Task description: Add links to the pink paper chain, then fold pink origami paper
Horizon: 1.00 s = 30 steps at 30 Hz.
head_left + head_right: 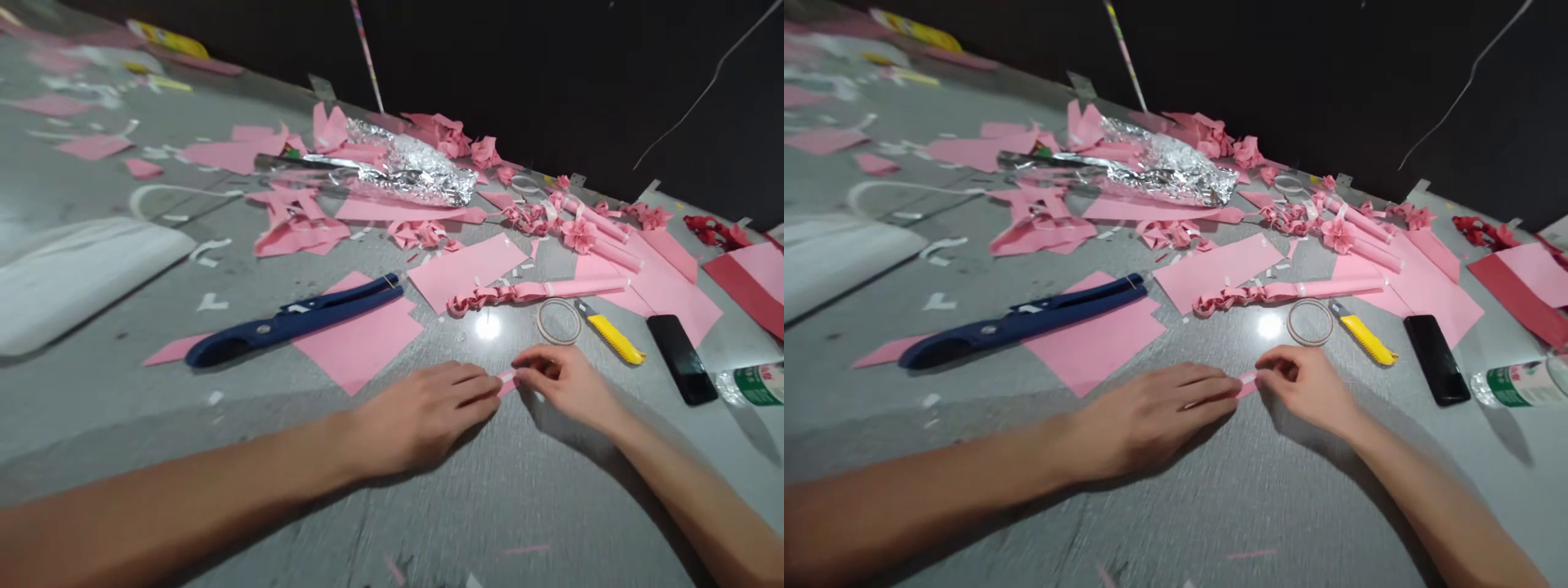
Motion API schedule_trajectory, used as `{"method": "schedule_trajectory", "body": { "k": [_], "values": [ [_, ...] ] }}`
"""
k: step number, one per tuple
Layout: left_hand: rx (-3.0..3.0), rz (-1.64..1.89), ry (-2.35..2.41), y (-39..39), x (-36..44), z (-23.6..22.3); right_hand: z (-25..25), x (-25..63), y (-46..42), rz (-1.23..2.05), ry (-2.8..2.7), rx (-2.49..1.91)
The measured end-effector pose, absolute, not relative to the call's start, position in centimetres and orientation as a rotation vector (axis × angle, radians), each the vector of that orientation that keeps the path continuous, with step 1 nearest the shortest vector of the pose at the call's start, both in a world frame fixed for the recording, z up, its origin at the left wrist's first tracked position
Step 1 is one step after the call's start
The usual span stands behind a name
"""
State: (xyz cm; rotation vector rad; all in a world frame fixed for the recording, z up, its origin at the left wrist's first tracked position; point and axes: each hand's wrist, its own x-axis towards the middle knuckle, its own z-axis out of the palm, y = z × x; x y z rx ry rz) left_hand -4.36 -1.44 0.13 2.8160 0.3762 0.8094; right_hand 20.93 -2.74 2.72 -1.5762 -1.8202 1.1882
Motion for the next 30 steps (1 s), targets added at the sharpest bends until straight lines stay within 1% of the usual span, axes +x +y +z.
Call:
{"method": "schedule_trajectory", "body": {
  "k": [5, 10, 15, 19, 23, 26, 30],
  "values": [
    [2.7, 0.777, 0.397, -1.3, -4.5, 0.2, 2.9, 20.9, -3.1, 1.071, -1.998, -1.504],
    [2.553, 0.849, 0.605, -1.2, -4.9, 0.3, 3.4, 21.3, -2.8, 1.24, -1.958, -1.498],
    [2.413, 1.037, 0.736, -0.8, -5.0, 1.0, 4.0, 21.3, -3.0, 1.452, -1.791, -1.529],
    [2.347, 1.076, 0.778, -0.4, -4.9, 1.4, 4.5, 20.7, -3.4, 1.562, -1.676, -1.533],
    [2.366, 1.128, 0.842, -0.4, -4.9, 1.6, 4.6, 20.2, -3.7, 1.527, -1.639, -1.585],
    [2.461, 1.283, 0.926, -0.8, -4.9, 1.9, 4.6, 19.7, -4.0, 1.5, -1.541, -1.595],
    [2.642, 1.437, 0.82, -1.8, -4.5, 2.1, 4.5, 18.8, -4.5, 1.45, -1.371, -1.521]
  ]
}}
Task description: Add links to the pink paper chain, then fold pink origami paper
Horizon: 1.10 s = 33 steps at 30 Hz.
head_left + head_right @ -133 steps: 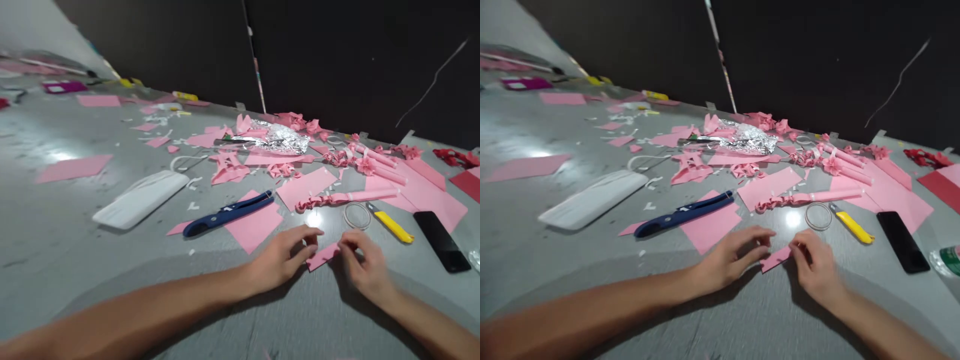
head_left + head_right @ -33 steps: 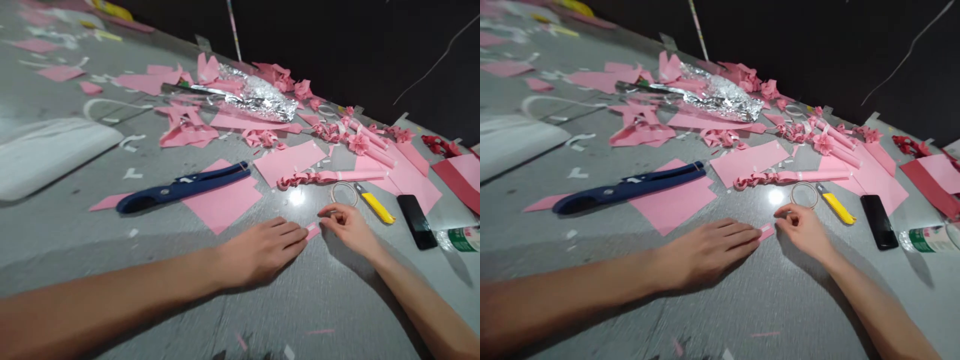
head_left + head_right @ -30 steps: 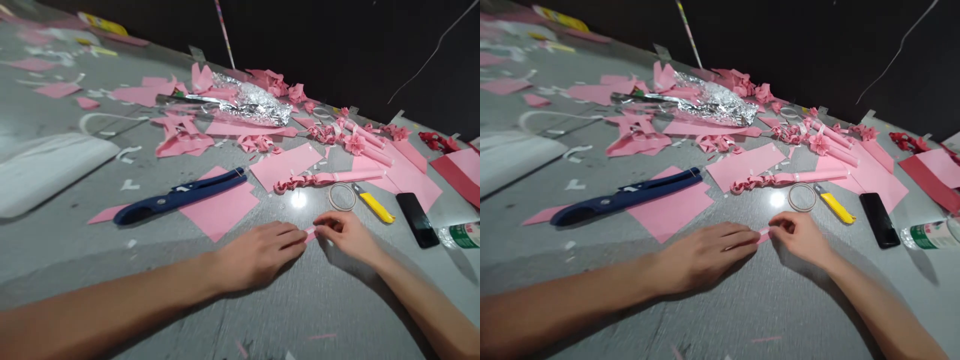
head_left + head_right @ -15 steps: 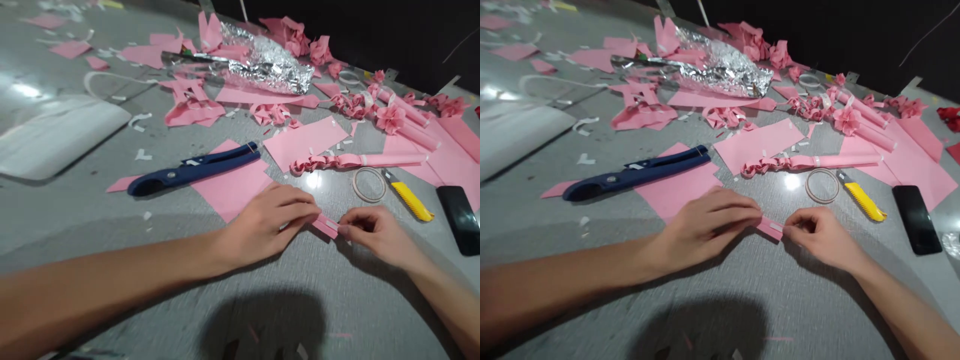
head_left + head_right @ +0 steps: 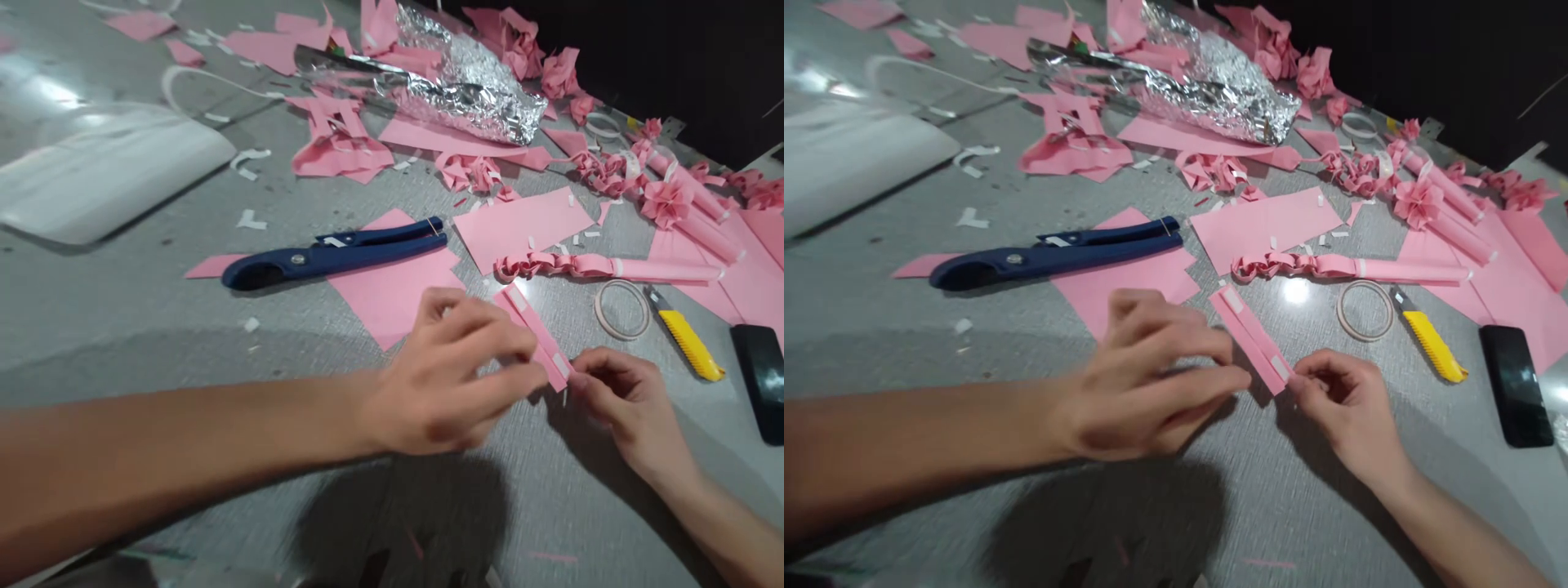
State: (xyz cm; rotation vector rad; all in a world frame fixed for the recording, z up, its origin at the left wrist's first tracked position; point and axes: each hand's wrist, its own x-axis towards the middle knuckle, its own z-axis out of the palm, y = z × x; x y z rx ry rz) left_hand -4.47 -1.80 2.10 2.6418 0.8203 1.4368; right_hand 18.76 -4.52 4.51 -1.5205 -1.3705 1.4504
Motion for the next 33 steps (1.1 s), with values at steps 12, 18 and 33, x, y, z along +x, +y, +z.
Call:
{"method": "schedule_trajectory", "body": {
  "k": [12, 18, 33],
  "values": [
    [2.563, 1.303, 0.88, -2.3, -3.2, 1.7, 2.7, 17.2, -6.9, 1.115, -1.516, -1.361],
    [2.616, 1.317, 0.862, -2.6, -3.2, 1.6, 2.6, 17.1, -6.9, 0.999, -1.645, -1.312],
    [2.606, 1.292, 0.863, -2.6, -3.0, 1.5, 2.8, 17.1, -7.0, 0.818, -1.843, -1.238]
  ]
}}
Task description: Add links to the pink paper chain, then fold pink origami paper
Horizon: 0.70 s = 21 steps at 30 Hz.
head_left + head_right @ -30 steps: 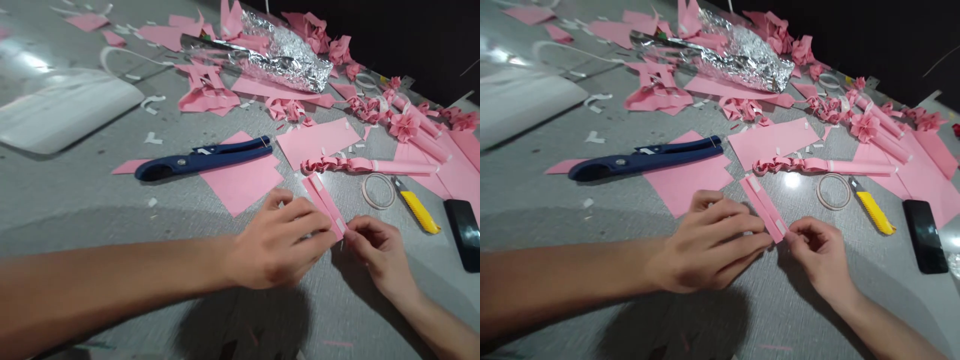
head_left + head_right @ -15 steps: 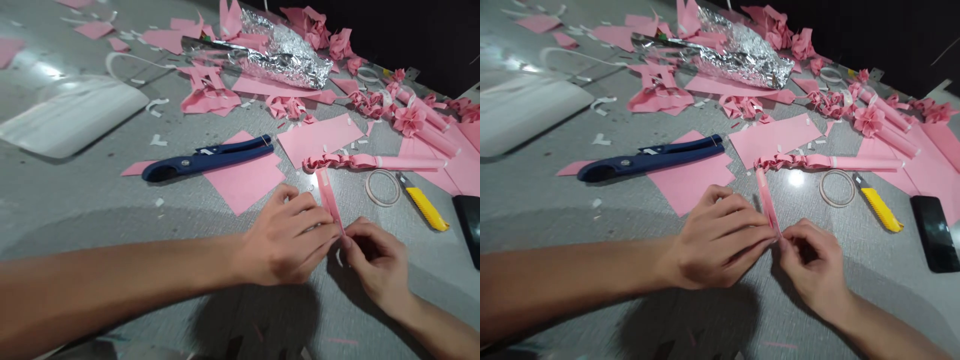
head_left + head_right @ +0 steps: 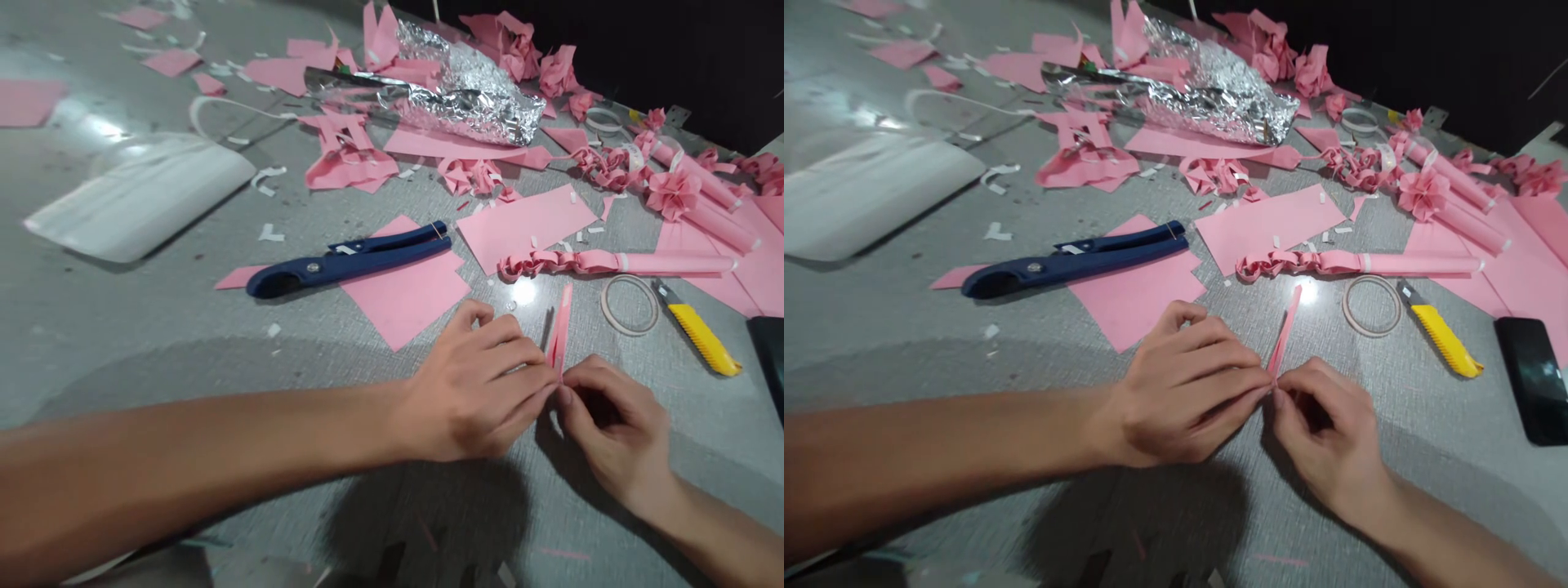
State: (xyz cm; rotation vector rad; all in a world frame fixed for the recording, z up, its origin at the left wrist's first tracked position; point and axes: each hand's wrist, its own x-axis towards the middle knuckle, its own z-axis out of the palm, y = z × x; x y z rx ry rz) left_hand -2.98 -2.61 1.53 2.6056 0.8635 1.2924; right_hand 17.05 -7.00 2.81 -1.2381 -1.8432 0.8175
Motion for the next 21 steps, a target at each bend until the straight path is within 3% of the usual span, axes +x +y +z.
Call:
{"method": "schedule_trajectory", "body": {
  "k": [21],
  "values": [
    [2.606, 1.274, 0.854, -2.49, -2.91, 1.65, 2.94, 16.89, -6.86, 0.771, -1.888, -1.237]
  ]
}}
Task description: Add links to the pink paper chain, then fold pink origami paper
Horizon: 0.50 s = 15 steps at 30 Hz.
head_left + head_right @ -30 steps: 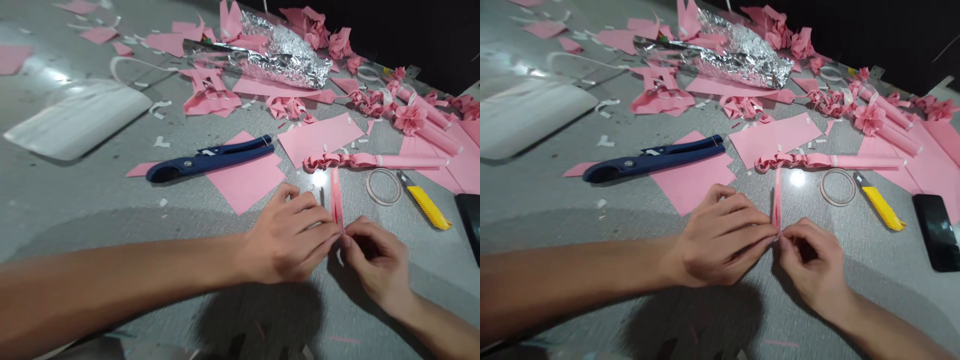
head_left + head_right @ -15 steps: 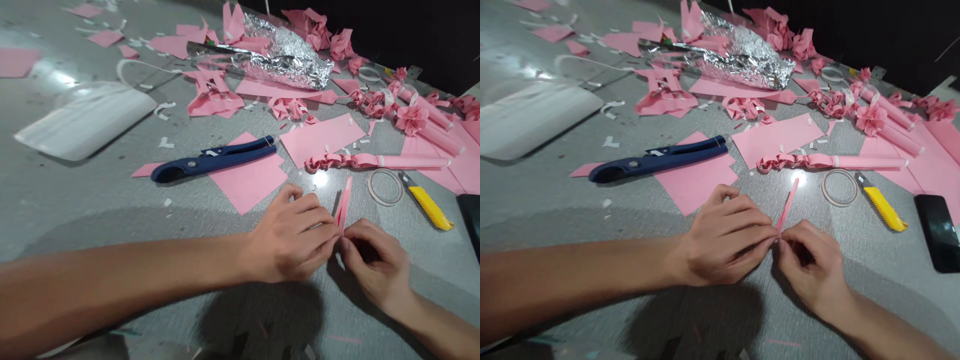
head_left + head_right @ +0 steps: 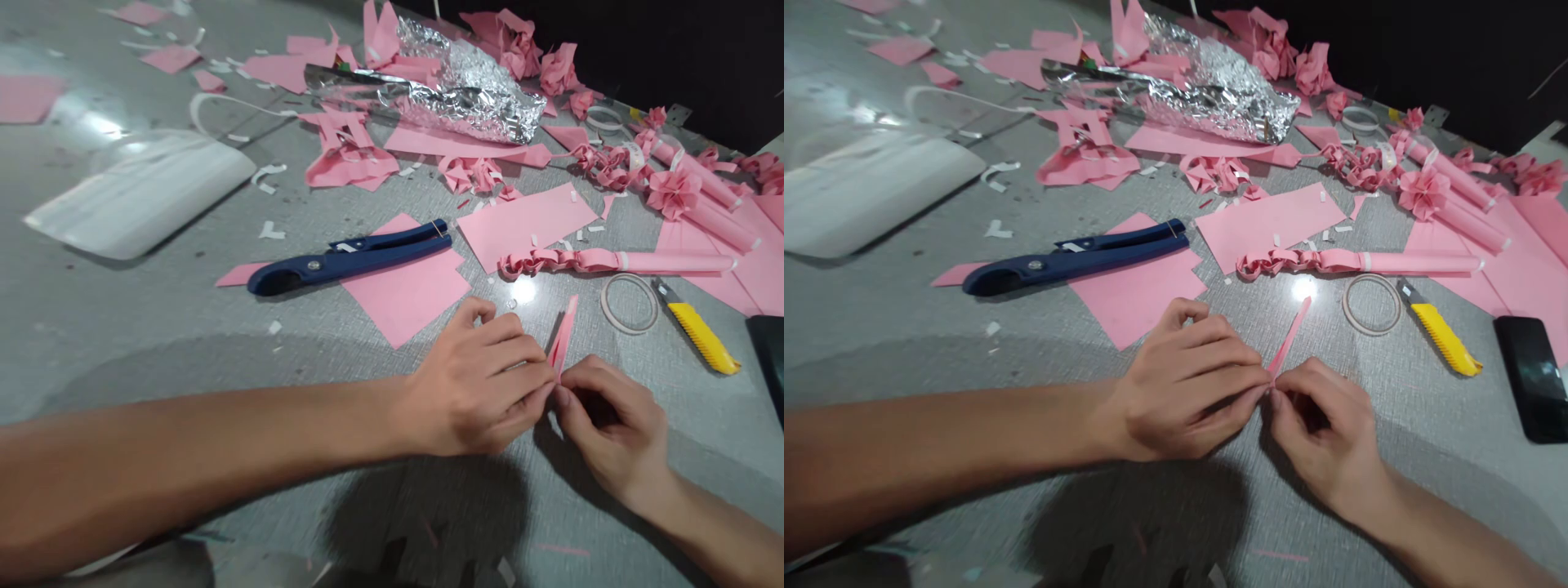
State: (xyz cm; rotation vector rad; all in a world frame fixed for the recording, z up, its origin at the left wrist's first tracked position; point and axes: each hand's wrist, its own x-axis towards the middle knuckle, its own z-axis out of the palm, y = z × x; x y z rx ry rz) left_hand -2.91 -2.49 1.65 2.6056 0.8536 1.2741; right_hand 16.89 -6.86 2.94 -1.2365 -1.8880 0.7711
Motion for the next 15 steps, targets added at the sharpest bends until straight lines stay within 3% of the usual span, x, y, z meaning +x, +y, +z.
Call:
{"method": "schedule_trajectory", "body": {
  "k": [15],
  "values": [
    [2.507, 1.267, 0.823, -2.39, -2.83, 1.41, 2.92, 16.95, -6.89, 0.797, -1.888, -1.232]
  ]
}}
